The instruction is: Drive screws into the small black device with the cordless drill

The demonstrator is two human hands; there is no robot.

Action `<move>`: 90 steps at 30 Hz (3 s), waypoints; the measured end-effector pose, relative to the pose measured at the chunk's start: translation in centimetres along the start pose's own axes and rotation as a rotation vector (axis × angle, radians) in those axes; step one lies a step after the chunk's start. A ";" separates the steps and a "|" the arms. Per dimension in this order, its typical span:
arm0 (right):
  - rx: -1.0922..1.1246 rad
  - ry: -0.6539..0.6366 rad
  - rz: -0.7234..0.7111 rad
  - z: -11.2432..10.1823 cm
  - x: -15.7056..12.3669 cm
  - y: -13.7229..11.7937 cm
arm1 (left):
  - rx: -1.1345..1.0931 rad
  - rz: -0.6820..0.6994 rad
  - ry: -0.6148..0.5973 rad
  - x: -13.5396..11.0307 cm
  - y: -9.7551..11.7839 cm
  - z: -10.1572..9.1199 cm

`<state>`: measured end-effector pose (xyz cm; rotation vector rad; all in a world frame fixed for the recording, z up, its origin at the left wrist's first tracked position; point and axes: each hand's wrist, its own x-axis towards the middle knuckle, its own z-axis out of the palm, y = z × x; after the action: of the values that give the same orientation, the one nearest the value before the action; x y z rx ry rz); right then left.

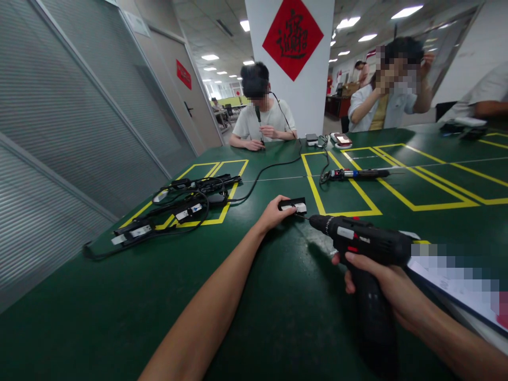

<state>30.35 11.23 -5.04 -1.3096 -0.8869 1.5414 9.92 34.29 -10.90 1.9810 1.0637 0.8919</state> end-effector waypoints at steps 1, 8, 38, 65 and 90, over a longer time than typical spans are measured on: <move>-0.008 -0.002 -0.001 0.0 0.0 -0.1 | -0.001 -0.001 0.000 0.0 0.1 0.0; -0.044 -0.004 -0.023 -0.1 0.2 0.1 | -0.019 -0.004 -0.010 0.0 0.1 0.0; -0.010 0.017 0.005 -0.2 0.3 0.3 | 0.017 -0.020 0.015 -0.1 0.3 -0.1; 0.011 0.038 0.029 0.1 0.2 -0.3 | -0.009 -0.011 -0.004 0.0 -0.3 0.0; -0.016 0.024 0.008 0.0 0.3 -0.1 | -0.023 -0.016 0.001 0.1 -0.4 0.0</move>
<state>30.31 11.53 -5.01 -1.3418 -0.8812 1.5242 9.79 34.51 -11.19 1.9500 1.0642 0.8933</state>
